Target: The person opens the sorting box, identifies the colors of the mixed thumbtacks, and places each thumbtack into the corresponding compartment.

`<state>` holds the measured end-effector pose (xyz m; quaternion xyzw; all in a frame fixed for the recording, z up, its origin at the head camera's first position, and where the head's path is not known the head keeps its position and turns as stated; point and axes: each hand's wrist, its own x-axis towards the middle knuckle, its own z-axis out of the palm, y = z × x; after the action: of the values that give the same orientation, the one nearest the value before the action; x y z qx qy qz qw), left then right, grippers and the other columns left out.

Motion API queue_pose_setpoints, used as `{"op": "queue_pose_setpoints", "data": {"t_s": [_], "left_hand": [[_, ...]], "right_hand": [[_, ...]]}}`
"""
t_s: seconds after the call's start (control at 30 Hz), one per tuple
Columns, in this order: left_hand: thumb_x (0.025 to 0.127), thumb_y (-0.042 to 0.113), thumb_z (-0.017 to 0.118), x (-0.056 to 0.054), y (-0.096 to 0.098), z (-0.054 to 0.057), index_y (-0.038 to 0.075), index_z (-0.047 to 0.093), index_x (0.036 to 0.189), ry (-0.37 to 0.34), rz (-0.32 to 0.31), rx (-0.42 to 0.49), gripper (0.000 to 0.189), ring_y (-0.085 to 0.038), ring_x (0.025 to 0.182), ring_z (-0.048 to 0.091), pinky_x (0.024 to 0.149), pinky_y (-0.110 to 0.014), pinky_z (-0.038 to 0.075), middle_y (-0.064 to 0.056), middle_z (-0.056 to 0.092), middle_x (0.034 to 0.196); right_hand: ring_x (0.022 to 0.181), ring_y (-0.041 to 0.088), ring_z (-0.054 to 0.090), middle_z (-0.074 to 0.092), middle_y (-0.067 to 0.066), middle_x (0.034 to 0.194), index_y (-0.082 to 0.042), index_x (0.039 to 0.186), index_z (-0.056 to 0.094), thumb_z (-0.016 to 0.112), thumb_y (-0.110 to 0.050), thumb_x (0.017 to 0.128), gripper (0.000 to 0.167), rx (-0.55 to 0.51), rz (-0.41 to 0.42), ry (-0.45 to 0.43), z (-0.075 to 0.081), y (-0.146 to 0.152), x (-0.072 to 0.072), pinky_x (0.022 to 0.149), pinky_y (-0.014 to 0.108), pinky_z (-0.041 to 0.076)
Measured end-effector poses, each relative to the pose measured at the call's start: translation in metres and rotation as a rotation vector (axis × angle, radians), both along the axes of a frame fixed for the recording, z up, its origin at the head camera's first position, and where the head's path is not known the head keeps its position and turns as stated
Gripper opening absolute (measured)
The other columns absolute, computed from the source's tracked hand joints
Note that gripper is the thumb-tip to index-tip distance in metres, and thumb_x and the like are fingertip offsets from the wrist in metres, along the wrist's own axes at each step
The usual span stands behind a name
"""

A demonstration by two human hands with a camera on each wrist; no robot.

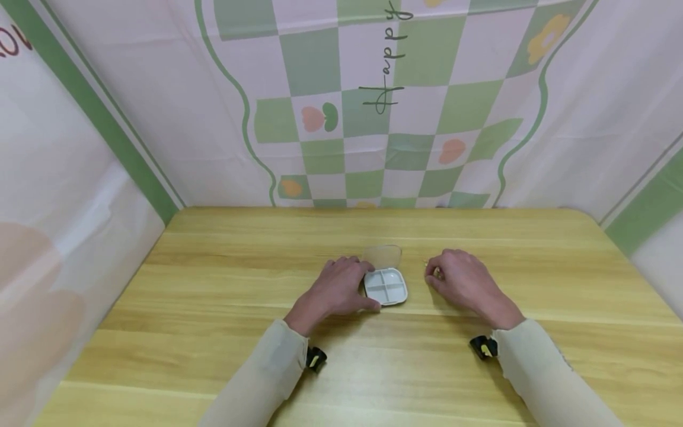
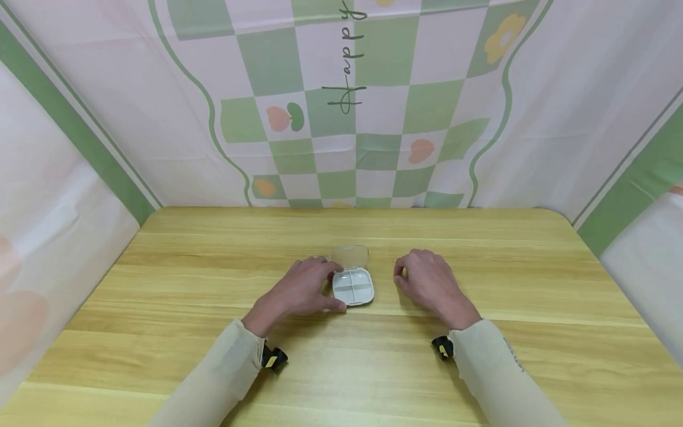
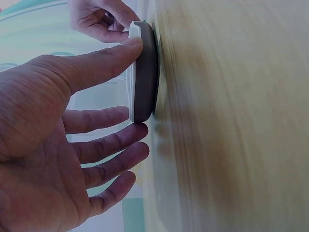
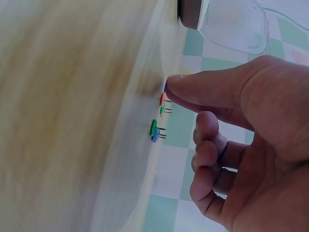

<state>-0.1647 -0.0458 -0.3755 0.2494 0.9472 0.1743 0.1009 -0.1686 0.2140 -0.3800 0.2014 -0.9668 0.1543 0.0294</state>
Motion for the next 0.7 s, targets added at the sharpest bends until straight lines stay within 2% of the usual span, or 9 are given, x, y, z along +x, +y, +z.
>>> {"op": "queue_pose_setpoints", "data": {"t_s": [0.17,0.4,0.7], "left_hand": [[0.081,0.047,0.085,0.0,0.0,0.001,0.012,0.059,0.14,-0.007,0.003,-0.004,0.074,-0.024,0.119,0.054,0.105,-0.045,0.038,-0.005,0.061,0.131],[0.081,0.047,0.085,0.0,0.001,0.001,0.011,0.058,0.14,-0.004,0.002,-0.01,0.075,-0.024,0.117,0.054,0.105,-0.046,0.038,-0.005,0.061,0.13],[0.08,0.048,0.085,0.0,0.0,0.001,0.011,0.059,0.14,-0.005,0.005,-0.006,0.075,-0.022,0.115,0.055,0.104,-0.044,0.039,-0.004,0.062,0.127]], "right_hand": [[0.072,0.017,0.054,0.061,-0.002,0.077,-0.011,0.086,0.076,0.074,-0.009,0.089,0.004,-0.032,-0.007,-0.026,0.002,-0.001,0.001,0.067,0.04,0.047],[0.064,0.016,0.045,0.052,-0.002,0.07,-0.011,0.09,0.076,0.072,-0.009,0.093,0.005,-0.11,-0.006,-0.079,0.008,-0.004,0.001,0.062,0.035,0.036],[0.068,0.014,0.048,0.056,-0.004,0.074,-0.011,0.092,0.076,0.072,-0.009,0.094,0.005,-0.255,0.072,-0.106,0.013,-0.008,0.003,0.061,0.03,0.04]]}}
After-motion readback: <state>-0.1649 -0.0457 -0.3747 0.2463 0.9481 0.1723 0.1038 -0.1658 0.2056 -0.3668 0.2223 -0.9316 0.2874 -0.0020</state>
